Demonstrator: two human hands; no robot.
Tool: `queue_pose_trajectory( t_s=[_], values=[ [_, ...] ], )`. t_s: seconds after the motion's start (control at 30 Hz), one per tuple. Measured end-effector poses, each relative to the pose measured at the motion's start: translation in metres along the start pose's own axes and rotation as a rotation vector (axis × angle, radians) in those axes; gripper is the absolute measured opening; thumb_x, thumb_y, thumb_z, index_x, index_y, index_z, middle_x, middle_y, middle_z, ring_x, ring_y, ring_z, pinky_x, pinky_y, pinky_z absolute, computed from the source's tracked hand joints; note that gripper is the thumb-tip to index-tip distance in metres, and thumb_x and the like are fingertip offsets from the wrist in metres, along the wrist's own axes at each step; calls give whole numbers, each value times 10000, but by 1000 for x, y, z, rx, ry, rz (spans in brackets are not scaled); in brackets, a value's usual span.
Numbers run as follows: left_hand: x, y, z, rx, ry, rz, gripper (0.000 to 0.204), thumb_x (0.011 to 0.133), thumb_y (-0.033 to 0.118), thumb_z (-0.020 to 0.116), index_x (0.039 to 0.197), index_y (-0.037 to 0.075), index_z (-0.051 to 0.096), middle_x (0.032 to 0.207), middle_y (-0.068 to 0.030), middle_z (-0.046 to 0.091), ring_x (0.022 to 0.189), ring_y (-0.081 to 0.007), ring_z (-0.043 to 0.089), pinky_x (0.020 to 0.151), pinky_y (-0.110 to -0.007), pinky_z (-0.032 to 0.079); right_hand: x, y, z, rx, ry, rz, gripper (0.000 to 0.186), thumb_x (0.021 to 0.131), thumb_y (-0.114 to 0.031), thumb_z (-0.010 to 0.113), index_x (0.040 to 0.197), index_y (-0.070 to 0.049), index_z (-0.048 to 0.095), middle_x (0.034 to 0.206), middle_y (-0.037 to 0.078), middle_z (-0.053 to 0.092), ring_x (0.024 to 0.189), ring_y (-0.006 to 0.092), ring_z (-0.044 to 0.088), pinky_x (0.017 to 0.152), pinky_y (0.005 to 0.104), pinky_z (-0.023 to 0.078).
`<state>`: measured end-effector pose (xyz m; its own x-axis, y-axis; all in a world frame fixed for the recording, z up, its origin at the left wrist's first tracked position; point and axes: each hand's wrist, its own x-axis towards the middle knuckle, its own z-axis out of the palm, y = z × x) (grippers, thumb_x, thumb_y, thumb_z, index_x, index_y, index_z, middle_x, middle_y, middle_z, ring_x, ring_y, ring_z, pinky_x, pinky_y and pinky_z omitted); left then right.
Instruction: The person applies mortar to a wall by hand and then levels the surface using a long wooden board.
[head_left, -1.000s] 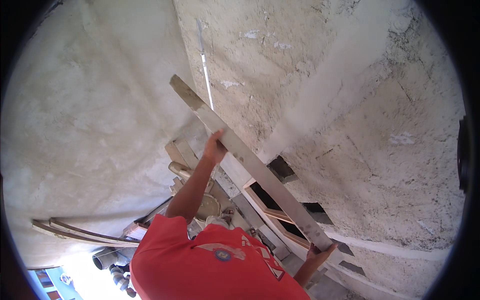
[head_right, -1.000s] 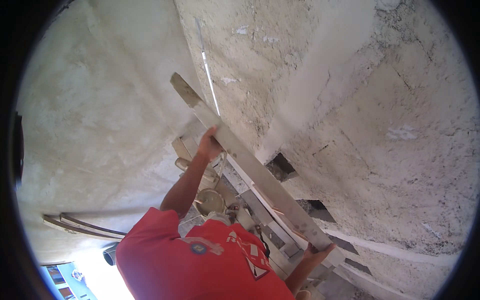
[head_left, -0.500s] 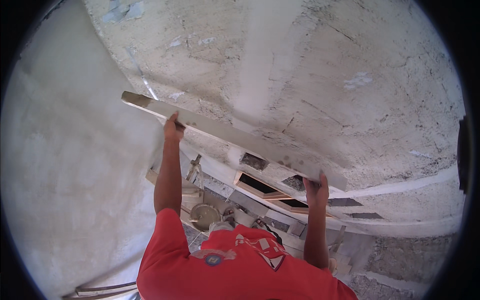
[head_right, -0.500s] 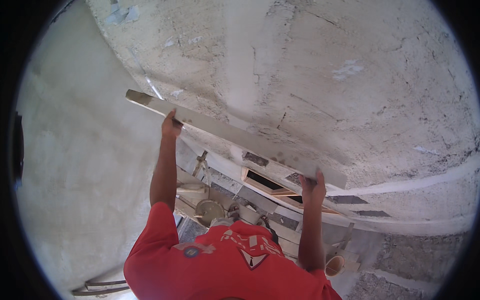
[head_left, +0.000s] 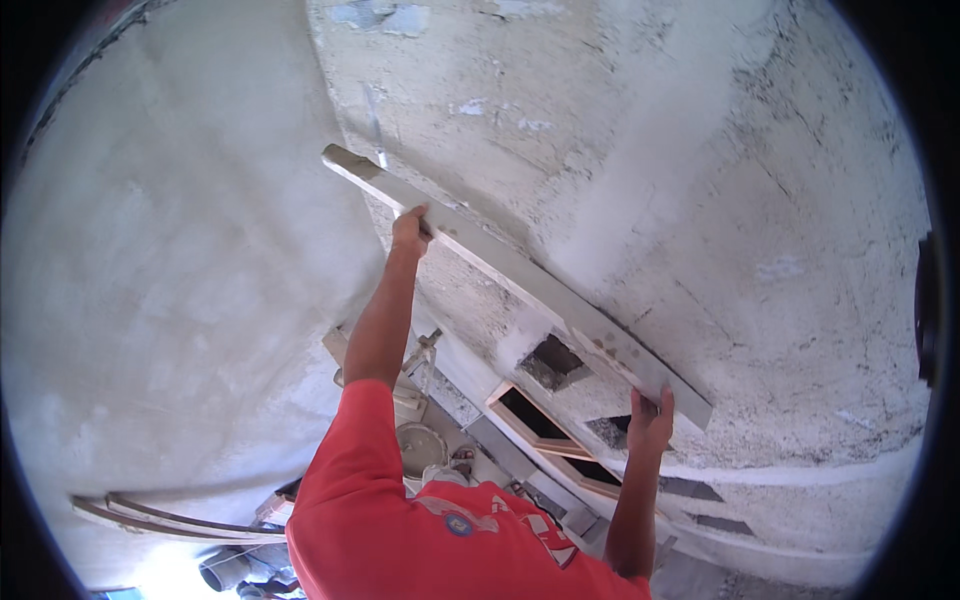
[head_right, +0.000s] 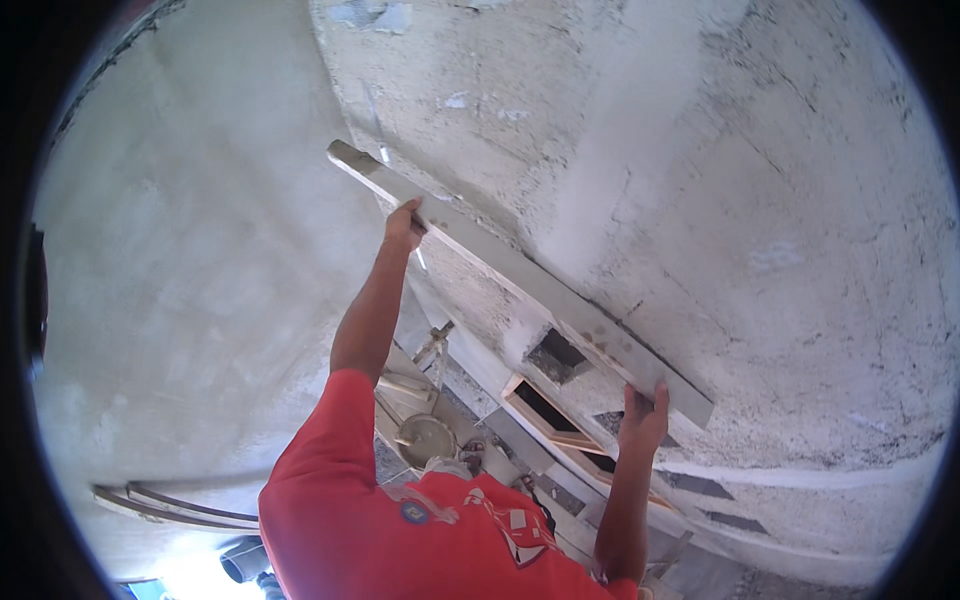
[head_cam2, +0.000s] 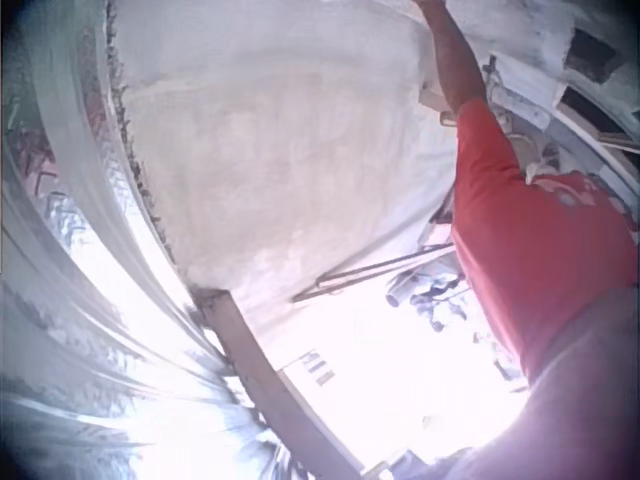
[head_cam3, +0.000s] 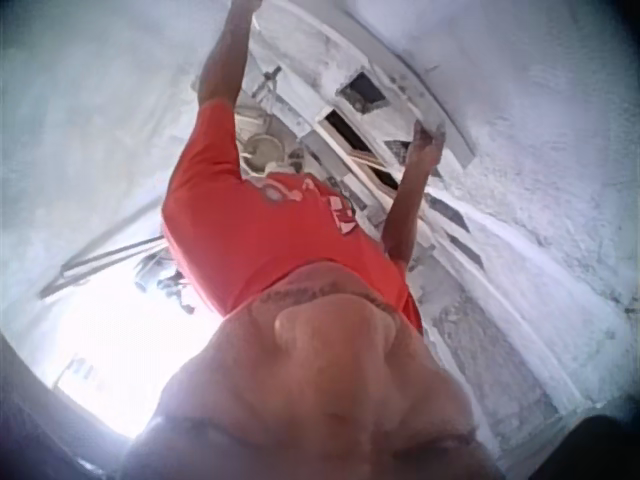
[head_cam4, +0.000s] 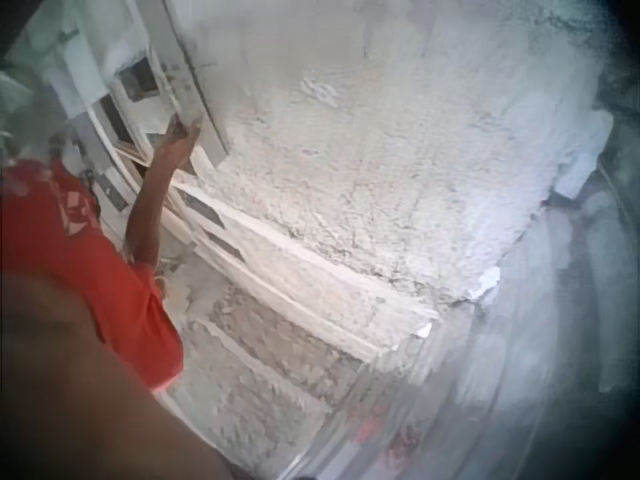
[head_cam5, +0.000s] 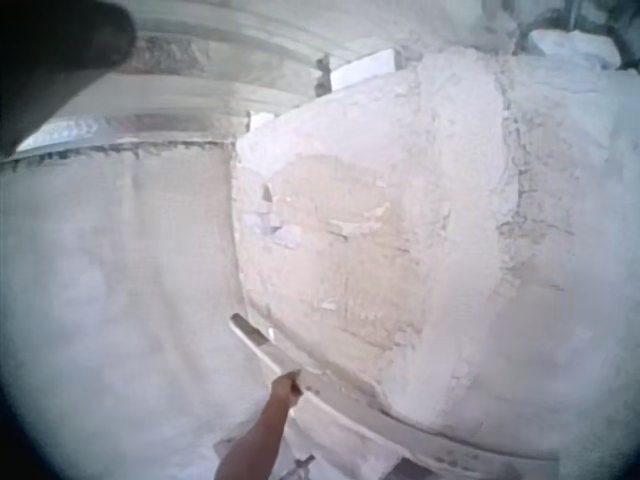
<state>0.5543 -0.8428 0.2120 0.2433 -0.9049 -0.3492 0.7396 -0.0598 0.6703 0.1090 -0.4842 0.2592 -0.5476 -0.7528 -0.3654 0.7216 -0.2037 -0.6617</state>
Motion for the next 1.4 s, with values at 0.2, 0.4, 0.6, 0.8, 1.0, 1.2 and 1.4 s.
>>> queue_pose_trajectory(
  t_s=[0.2,0.4,0.6,0.8,1.0,1.2,1.4],
  values=[
    [10,23,-7,27,14,16,195,824,92,663,999,58,584,879,-61,604,781,-215,607,608,-385,533,-3,16,10,8,-71,39,386,899,-218,610,1211,-23,494,1157,141,548,1036,241,572,885,353,529],
    [57,46,-22,-82,12,71,121,821,78,659,924,54,600,807,-62,592,713,-203,585,615,-369,527,-12,36,36,-9,-136,96,357,897,-195,610,1176,3,505,1119,159,569,1046,258,576,911,352,526],
    [75,38,-19,-113,-74,42,189,850,65,622,1030,25,582,954,-77,604,880,-222,599,788,-359,520,-7,31,45,-27,-148,118,329,889,-188,623,1147,-6,529,1072,153,608,990,248,610,852,331,542],
    [55,33,-6,-22,-40,26,304,879,98,589,1167,13,546,1151,-113,579,1075,-252,561,927,-398,467,-3,30,43,-70,-128,78,321,879,-177,638,1138,-14,541,997,127,645,888,228,656,780,320,566],
    [78,58,-28,-38,-95,69,247,874,93,601,1111,32,569,1062,-90,599,998,-234,583,876,-381,487,-6,38,46,-32,-145,144,359,874,-216,646,1145,-7,538,1023,142,635,937,246,637,806,321,551],
    [57,31,-13,-90,-18,75,230,857,86,628,1076,38,576,998,-77,607,926,-224,593,804,-364,509,-7,33,36,-121,-101,84,369,906,-253,609,1155,7,525,1080,163,610,1000,272,610,864,337,533],
    [47,55,-18,-75,-60,105,287,858,65,620,1132,19,545,1080,-94,585,992,-227,581,827,-354,512,0,37,38,-117,-140,81,385,900,-257,621,1163,5,521,1095,162,601,1017,265,602,871,332,534]
  ],
)
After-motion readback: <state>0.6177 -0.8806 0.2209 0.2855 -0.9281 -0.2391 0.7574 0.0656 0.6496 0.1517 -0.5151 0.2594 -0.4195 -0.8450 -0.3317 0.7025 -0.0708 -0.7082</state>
